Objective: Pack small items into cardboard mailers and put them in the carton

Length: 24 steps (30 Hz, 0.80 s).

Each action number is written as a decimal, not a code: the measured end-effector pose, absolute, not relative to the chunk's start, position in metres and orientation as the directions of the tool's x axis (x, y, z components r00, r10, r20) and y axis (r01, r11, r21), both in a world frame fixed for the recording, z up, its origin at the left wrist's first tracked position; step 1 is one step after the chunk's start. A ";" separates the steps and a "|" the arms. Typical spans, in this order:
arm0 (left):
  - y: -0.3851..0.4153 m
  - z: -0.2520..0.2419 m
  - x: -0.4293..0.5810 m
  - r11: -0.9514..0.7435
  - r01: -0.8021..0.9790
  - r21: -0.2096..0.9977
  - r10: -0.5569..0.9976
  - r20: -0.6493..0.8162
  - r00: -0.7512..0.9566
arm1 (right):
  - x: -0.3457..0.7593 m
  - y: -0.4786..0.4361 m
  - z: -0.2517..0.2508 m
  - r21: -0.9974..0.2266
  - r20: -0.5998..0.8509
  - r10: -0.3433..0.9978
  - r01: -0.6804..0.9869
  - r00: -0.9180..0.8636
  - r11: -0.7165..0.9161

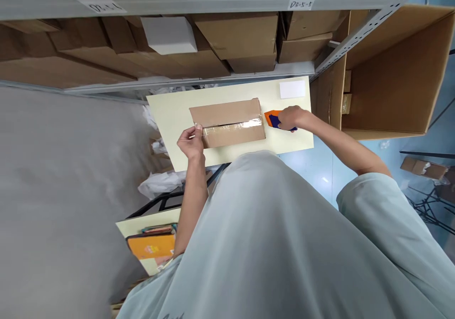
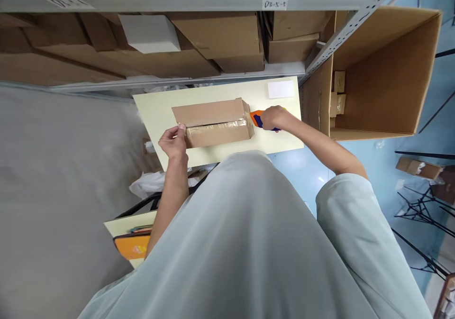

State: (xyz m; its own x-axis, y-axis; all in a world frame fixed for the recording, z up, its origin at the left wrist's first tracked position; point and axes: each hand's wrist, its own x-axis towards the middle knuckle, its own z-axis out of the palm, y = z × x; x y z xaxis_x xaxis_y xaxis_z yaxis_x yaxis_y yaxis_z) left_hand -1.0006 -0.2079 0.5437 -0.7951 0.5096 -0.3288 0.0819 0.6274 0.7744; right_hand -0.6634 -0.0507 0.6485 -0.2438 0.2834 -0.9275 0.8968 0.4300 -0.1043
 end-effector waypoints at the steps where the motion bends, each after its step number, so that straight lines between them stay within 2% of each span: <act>1: -0.208 0.543 -1.002 0.629 0.087 0.773 0.515 -0.330 -0.791 | -0.669 -0.059 0.650 -0.066 -0.919 0.325 0.902 -0.221 0.426; 6: -0.213 0.544 -1.018 0.647 0.117 0.753 0.524 -0.329 -0.786 | -0.673 -0.083 0.656 -0.009 -0.856 0.472 0.918 -0.212 0.396; 11: -0.233 0.545 -1.057 0.681 0.169 0.712 0.536 -0.329 -0.777 | -0.668 -0.094 0.671 0.153 -0.824 0.565 0.939 -0.050 0.306; 13: -0.239 0.548 -1.070 0.710 0.203 0.674 0.557 -0.361 -0.748 | -0.668 -0.097 0.682 0.130 -0.801 0.596 0.952 -0.064 0.278; 16: -0.233 0.565 -1.073 0.717 0.282 0.637 0.582 -0.326 -0.745 | -0.678 -0.096 0.709 -0.010 -0.714 0.669 0.958 -0.207 0.285; 18: -0.214 0.589 -1.059 0.598 0.373 0.710 0.676 -0.196 -0.710 | -0.694 -0.090 0.732 -0.089 -0.622 0.729 0.950 -0.287 0.298; 19: -0.200 0.605 -1.048 0.478 0.424 0.770 0.749 -0.105 -0.654 | -0.704 -0.084 0.744 -0.115 -0.572 0.759 0.946 -0.311 0.302; 21: -0.169 0.643 -1.020 0.138 0.502 0.854 0.892 0.113 -0.438 | -0.730 -0.069 0.767 -0.148 -0.478 0.806 0.937 -0.348 0.316; 23: -0.134 0.682 -0.994 -0.136 0.543 0.828 0.909 0.323 -0.264 | -0.759 -0.049 0.789 -0.175 -0.384 0.832 0.917 -0.400 0.359; 24: -0.117 0.700 -0.984 -0.221 0.548 0.807 0.894 0.392 -0.216 | -0.775 -0.038 0.800 -0.191 -0.331 0.837 0.900 -0.436 0.393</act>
State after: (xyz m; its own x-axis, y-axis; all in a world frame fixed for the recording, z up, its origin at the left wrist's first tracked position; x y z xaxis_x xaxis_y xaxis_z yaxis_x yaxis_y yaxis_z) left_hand -0.9841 -0.1168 0.7002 -0.2163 0.8942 0.3919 0.5477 -0.2212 0.8069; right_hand -0.7746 -0.0376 0.7997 -0.4357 0.8371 -0.3308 0.8996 0.3928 -0.1908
